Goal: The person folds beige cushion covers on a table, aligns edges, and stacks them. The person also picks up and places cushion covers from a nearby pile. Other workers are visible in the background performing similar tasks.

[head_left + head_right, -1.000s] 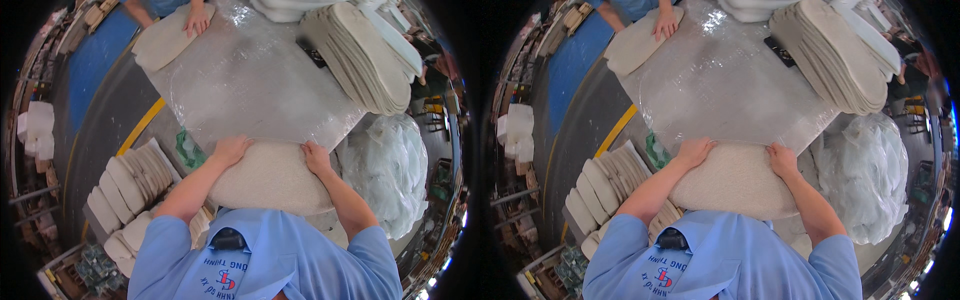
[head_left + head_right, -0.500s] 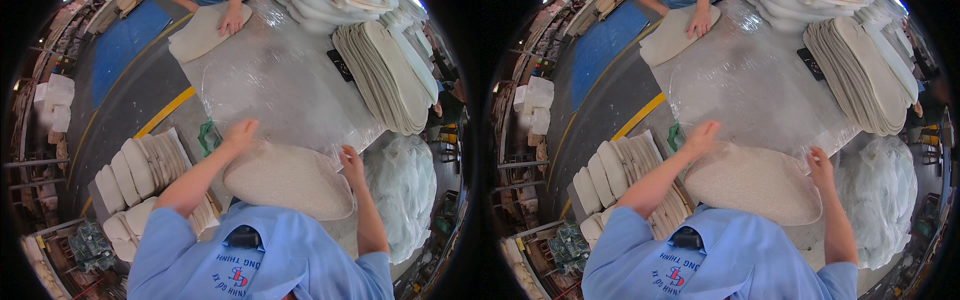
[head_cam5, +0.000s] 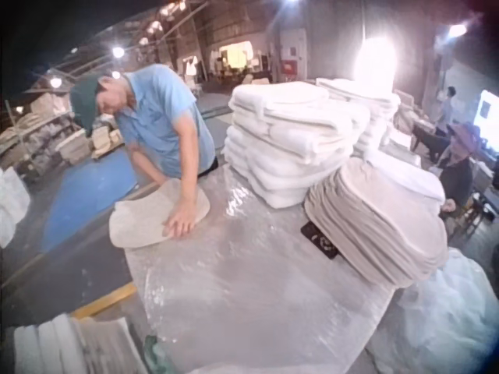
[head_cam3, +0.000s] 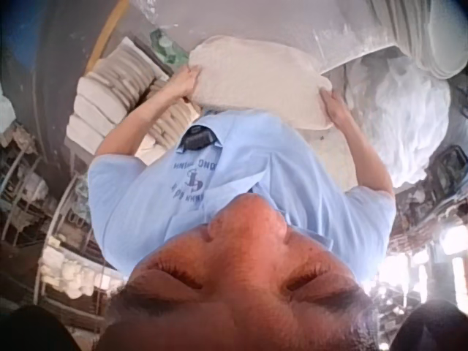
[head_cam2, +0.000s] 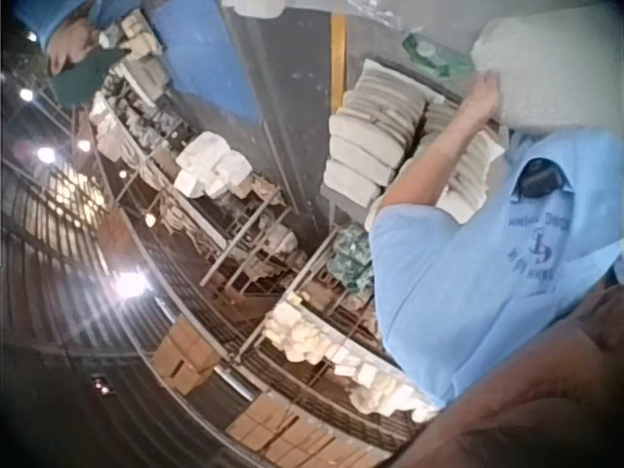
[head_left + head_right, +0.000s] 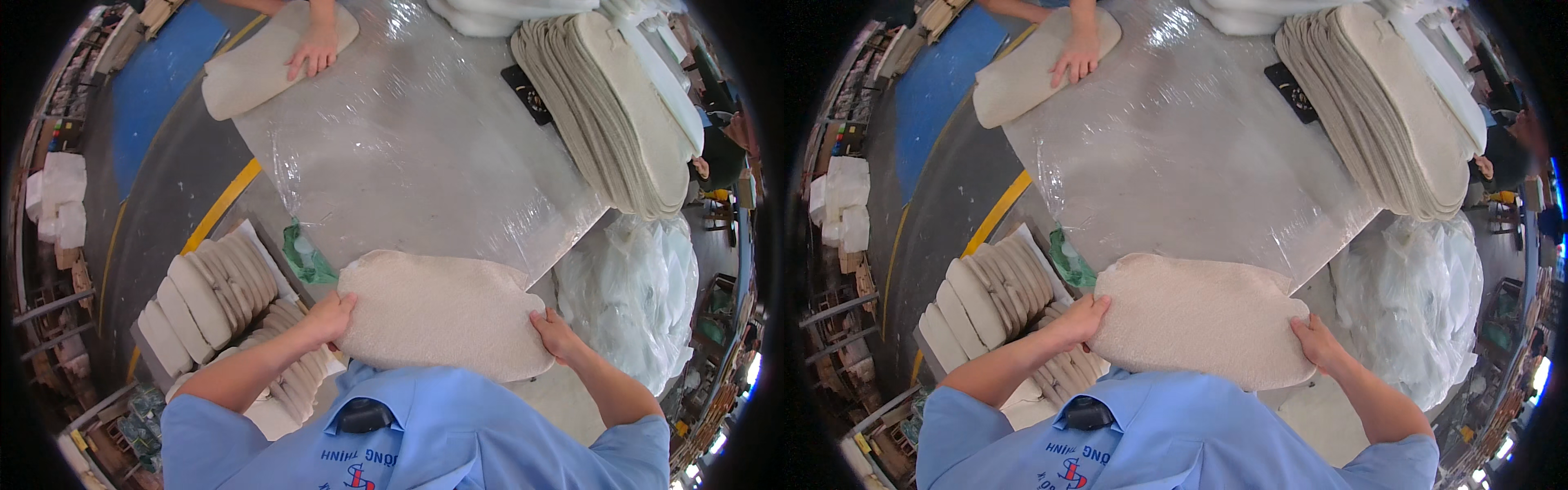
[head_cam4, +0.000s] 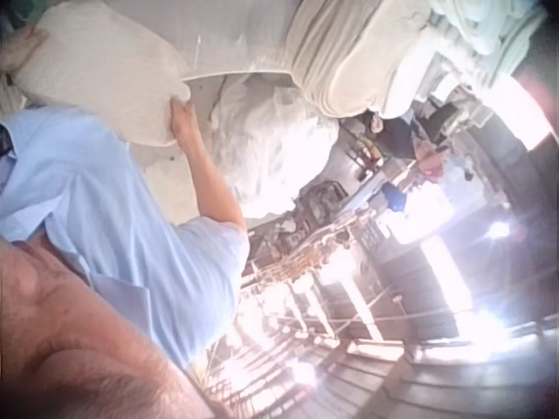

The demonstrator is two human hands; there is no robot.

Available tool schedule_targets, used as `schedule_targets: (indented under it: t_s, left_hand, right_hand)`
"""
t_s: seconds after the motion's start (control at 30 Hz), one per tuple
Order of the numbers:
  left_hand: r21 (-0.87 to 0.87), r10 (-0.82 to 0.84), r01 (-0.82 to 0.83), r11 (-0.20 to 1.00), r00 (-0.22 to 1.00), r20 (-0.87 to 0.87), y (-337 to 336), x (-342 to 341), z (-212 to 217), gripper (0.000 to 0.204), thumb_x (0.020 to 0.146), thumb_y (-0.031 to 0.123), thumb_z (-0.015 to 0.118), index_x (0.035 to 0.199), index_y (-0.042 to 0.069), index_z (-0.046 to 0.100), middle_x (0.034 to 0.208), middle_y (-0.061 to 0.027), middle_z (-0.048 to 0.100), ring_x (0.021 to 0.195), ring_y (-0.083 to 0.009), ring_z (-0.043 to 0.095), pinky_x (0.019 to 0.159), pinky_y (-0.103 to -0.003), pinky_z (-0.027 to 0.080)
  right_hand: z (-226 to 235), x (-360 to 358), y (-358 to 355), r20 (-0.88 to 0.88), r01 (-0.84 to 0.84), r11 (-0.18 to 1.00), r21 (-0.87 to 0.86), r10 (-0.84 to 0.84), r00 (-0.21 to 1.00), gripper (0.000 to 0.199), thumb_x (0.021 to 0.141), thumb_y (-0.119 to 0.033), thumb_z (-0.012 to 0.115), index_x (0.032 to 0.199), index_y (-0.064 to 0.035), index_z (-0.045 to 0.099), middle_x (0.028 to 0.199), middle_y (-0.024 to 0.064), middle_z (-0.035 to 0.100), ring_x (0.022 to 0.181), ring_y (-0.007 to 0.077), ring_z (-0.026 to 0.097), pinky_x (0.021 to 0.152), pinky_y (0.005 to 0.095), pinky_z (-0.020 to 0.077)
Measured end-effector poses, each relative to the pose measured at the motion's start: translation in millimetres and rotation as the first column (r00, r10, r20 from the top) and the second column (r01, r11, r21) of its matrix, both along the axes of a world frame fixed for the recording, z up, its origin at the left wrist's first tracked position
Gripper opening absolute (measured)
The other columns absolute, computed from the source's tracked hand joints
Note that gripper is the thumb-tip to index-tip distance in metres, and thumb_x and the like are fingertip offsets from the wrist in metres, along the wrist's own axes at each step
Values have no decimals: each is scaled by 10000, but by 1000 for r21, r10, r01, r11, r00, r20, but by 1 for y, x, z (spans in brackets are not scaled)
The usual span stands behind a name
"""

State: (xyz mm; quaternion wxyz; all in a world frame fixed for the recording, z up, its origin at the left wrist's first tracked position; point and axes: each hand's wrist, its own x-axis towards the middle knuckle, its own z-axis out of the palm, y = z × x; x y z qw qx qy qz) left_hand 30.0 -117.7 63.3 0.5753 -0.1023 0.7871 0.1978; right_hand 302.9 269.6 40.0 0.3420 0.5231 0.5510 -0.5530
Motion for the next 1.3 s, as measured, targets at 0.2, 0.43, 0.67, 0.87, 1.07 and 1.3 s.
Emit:
schedule_targets:
  t_s: [0.2, 0.43, 0.67, 0.87, 1.07, 1.3]
  left_hand:
    - [-22, -140, 138, 990, 981, -137, -12, -9, -53, 730, 1124, 519, 423, 1359, -150, 595, 1409, -356, 614, 1311, -437, 611, 1118, -466, 446]
    - [-146, -172, 169, 975, 985, -2, 26, -37, -48, 773, 1122, 545, 376, 1329, -158, 624, 1336, -372, 650, 1305, -470, 614, 1105, -485, 457]
    - [-152, -110, 106, 983, 994, -17, 10, -38, -70, 790, 1127, 547, 365, 1379, -168, 589, 1377, -393, 618, 1346, -481, 585, 1121, -467, 436]
    - [-147, -51, 48, 988, 999, -14, 17, -40, -73, 773, 1124, 549, 386, 1430, -137, 571, 1429, -340, 615, 1361, -438, 584, 1139, -442, 422]
    - [-92, 58, -59, 994, 998, -8, -4, -34, -91, 787, 1127, 562, 392, 1480, -130, 524, 1475, -278, 600, 1367, -349, 579, 1143, -408, 425]
    - [122, 173, -172, 978, 985, -3, -14, -25, -100, 763, 1133, 557, 374, 1535, -81, 493, 1507, -250, 586, 1395, -338, 566, 1170, -402, 413]
  right_hand:
    - [-14, -23, -4, 146, 85, 996, 34, -89, 985, 784, 1108, -494, 535, 1582, 96, 331, 1425, 276, 609, 1249, 338, 661, 1042, 442, 552]
    - [-46, -15, 10, 214, -141, 987, 74, 122, 969, 787, 1071, -585, 540, 1440, 110, 541, 1373, 289, 660, 1262, 343, 666, 1049, 458, 526]
    - [-46, -35, 22, 199, -147, 989, -29, 150, 969, 792, 1059, -607, 554, 1380, 115, 609, 1316, 281, 695, 1230, 369, 681, 1062, 461, 506]
    - [-64, -28, 24, 94, -167, 984, -58, 172, 981, 726, 1065, -578, 571, 1311, 96, 682, 1231, 252, 737, 1157, 332, 710, 1017, 435, 527]
    - [-73, -36, 24, 30, -204, 972, -117, 208, 978, 687, 1077, -561, 565, 1303, 71, 711, 1232, 205, 750, 1138, 306, 713, 1012, 425, 531]
    - [-50, -34, 13, -10, -193, 981, 16, 193, 981, 719, 1102, -605, 469, 1340, 28, 711, 1351, 234, 693, 1292, 354, 637, 1116, 447, 463]
